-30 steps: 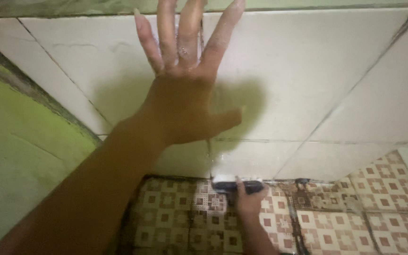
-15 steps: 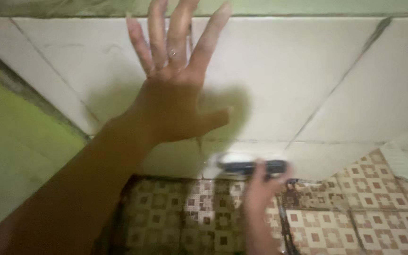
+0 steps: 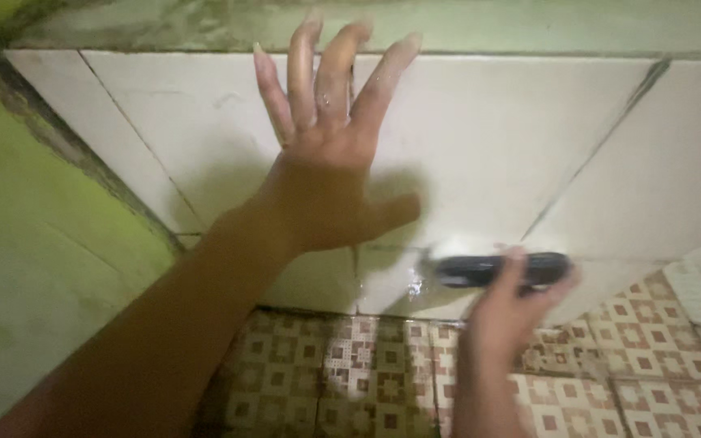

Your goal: The person scrubs the tiled exterior of a water tank with a brush and soapy water, then rinses the brush in a bucket.

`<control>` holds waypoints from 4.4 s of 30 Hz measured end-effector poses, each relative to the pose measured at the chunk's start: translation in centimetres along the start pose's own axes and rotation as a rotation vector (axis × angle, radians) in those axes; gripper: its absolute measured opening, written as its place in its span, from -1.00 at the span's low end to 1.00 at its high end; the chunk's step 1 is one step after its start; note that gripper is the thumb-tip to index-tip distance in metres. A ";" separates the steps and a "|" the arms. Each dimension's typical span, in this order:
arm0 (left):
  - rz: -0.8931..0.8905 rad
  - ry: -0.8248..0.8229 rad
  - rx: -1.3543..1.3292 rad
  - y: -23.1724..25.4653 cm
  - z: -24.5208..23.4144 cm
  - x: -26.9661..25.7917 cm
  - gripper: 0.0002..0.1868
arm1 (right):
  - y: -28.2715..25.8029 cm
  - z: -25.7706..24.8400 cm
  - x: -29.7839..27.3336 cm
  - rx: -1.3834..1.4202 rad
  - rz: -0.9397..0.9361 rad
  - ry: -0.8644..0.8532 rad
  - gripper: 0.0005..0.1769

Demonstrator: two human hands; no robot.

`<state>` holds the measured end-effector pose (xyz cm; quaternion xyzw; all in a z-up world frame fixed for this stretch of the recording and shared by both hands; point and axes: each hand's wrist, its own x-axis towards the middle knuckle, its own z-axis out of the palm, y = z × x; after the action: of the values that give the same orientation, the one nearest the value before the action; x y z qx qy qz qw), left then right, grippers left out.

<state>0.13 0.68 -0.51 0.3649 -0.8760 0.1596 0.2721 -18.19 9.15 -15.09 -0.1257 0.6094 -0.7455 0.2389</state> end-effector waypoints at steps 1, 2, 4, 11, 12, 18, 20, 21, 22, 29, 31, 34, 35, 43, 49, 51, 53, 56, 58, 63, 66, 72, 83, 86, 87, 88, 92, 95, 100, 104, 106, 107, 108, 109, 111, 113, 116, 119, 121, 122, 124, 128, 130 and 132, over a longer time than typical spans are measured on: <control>0.007 0.026 0.004 0.1 0.0 0.1 0.21 | 0.4 1.2 -1.5 -0.041 0.042 -0.022 -0.06; 0.016 0.050 0.005 0.1 0.0 0.1 0.20 | 0.9 2.5 -3.3 -0.046 -0.095 -0.097 -0.02; 0.030 0.100 -0.001 0.3 0.2 0.0 0.17 | 1.5 4.5 -6.3 -0.012 -0.120 -0.256 0.06; 0.015 0.119 -0.063 0.4 -0.6 -0.1 0.11 | -3.7 2.3 -2.3 0.071 -0.096 -0.117 -0.08; 0.012 0.117 -0.065 0.4 -0.8 0.0 0.10 | -5.1 1.7 -0.8 0.179 -0.076 -0.035 -0.09; -0.035 0.081 -0.089 1.0 -1.4 0.6 0.01 | -6.8 2.6 0.2 0.087 -0.375 0.007 -0.09; -0.052 0.110 -0.127 1.2 -1.5 0.6 -0.05 | -5.5 5.3 -2.9 0.026 -0.408 -0.079 -0.01; -0.064 0.120 -0.145 1.3 -1.6 0.4 -0.07 | -5.1 6.2 -4.4 -0.020 -0.469 -0.146 0.02; -0.062 0.120 -0.151 1.2 -1.7 0.3 -0.08 | -4.8 6.7 -6.2 -0.196 -0.426 -0.233 0.05; -0.054 0.161 -0.169 0.4 -1.9 0.5 -0.18 | -6.6 2.8 -1.8 -0.451 -0.592 -0.089 -0.05; -0.052 0.174 -0.180 0.5 -2.0 0.7 -0.19 | -8.1 1.1 1.1 -0.340 -0.877 -0.032 -0.19; -0.063 0.177 -0.182 0.8 -2.0 0.5 -0.19 | -8.8 2.5 2.0 -0.465 -1.008 0.078 -0.25; -0.074 0.181 -0.175 0.9 -1.9 0.5 -0.20 | -8.7 3.9 1.6 -0.553 -1.062 0.135 -0.27; -0.054 0.168 -0.232 0.2 -2.7 0.5 -0.18 | -0.9 7.6 -7.5 -0.617 -1.002 -0.331 -0.47; -0.059 0.144 -0.306 -1.7 -3.1 0.9 -0.25 | -1.6 8.9 -5.1 -0.418 -1.143 -0.254 -0.30; -0.058 0.126 -0.380 -2.4 -3.6 1.3 -0.31 | -2.8 10.4 -5.0 -0.396 -1.128 -0.182 -0.30; -0.051 0.146 -0.441 -2.8 -4.5 0.9 -0.33 | -2.5 11.2 -6.0 -0.386 -1.113 -0.160 -0.29; -0.106 0.106 -0.526 -2.8 -5.7 1.2 -0.34 | 1.2 11.0 -7.3 -0.516 -1.162 -0.176 -0.21; -0.131 0.060 -0.571 -3.1 -6.3 1.3 -0.34 | 5.4 9.3 -8.1 -0.638 -1.060 -0.299 -0.20; 0.004 0.076 -0.575 -3.8 -6.2 1.3 -0.31 | 10.6 5.8 -7.3 -0.778 -0.794 -0.443 -0.24; -0.021 0.072 -0.567 -4.1 -5.9 1.3 -0.27 | 6.9 7.8 -7.3 -0.722 -0.957 -0.349 -0.19; -0.245 -0.067 -0.834 -4.5 -7.4 1.5 -0.25 | -1.4 10.8 -7.4 -0.438 -1.165 -0.321 -0.23; -0.254 0.077 -0.749 -10.6 -11.8 -2.3 -0.37 | 0.1 8.7 -10.9 -0.774 -0.988 -0.431 -0.25; -0.342 0.078 -0.764 -12.6 -12.7 -3.7 -0.39 | -6.0 11.6 -10.7 -0.691 -1.153 -0.393 -0.25; -0.374 0.064 -0.788 -13.1 -12.8 -4.1 -0.40 | -8.3 12.6 -10.8 -0.692 -1.170 -0.377 -0.24; -0.378 0.072 -0.792 -13.5 -12.6 -4.3 -0.40 | -10.3 13.3 -11.0 -0.696 -1.187 -0.361 -0.24; -0.331 0.153 -0.554 -15.2 -11.1 -4.6 -0.40 | -13.6 15.8 -13.6 -0.486 -1.248 -0.322 -0.15; -0.240 0.244 -0.357 -16.3 -10.4 -5.9 -0.39 | -11.0 16.1 -15.5 -0.677 -1.162 -0.476 -0.21; -0.300 0.325 -0.432 -16.6 -10.3 -7.1 -0.42 | -7.5 14.7 -15.0 -0.869 -1.318 -0.641 -0.23; -0.383 0.372 -0.402 -15.9 -9.8 -7.0 -0.46 | -11.3 15.0 -13.1 -0.816 -1.312 -0.380 -0.20; -0.380 0.389 -0.404 -15.8 -9.6 -6.7 -0.50 | -13.1 15.5 -13.1 -0.729 -1.383 -0.305 -0.18; -0.368 0.400 -0.397 -15.7 -9.7 -6.6 -0.52 | -13.8 15.8 -13.2 -0.678 -1.424 -0.262 -0.16; -0.363 0.405 -0.384 -15.7 -10.0 -6.9 -0.55 | -13.6 16.2 -13.9 -0.725 -1.415 -0.305 -0.17; -0.365 0.443 -0.388 -15.5 -10.2 -7.1 -0.58 | -12.9 16.6 -14.5 -0.772 -1.405 -0.349 -0.18; -0.368 0.515 -0.408 -14.9 -10.0 -7.3 -0.64 | -10.7 16.3 -15.4 -0.890 -1.400 -0.455 -0.19; -0.332 0.545 -0.389 -15.0 -9.7 -7.5 -0.68 | -8.0 15.5 -16.3 -1.035 -1.400 -0.588 -0.18; -0.330 0.571 -0.365 -14.9 -9.2 -8.2 -0.70 | -7.1 13.8 -15.8 -0.995 -1.419 -0.621 -0.19; -0.308 0.631 -0.310 -15.3 -8.5 -7.3 -0.72 | -9.8 14.3 -13.5 -0.982 -1.494 -0.521 -0.24; -0.322 0.667 -0.288 -14.7 -7.5 -7.4 -0.73 | -12.3 14.1 -12.0 -0.984 -1.448 -0.476 -0.24; -0.326 0.702 -0.283 -14.7 -7.0 -7.0 -0.73 | -13.6 14.2 -11.2 -0.943 -1.486 -0.432 -0.25; -0.339 0.725 -0.270 -14.5 -6.8 -6.5 -0.74 | -15.1 13.8 -10.2 -0.856 -1.548 -0.355 -0.26; -0.345 0.701 -0.250 -14.2 -7.2 -6.0 -0.74 | -12.3 13.0 -9.3 -0.834 -1.558 -0.551 -0.21; -0.350 0.705 -0.244 -13.6 -7.2 -6.2 -0.74 | -9.8 12.2 -9.5 -0.943 -1.572 -0.710 -0.15; -0.352 0.730 -0.239 -13.4 -6.9 -5.5 -0.73 | -7.8 11.6 -9.9 -0.995 -1.558 -0.757 -0.16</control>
<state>15.58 -2.14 2.78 0.3943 -0.6588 0.1266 0.6280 -5.78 5.42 -3.89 -0.8054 0.4835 -0.2649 -0.2179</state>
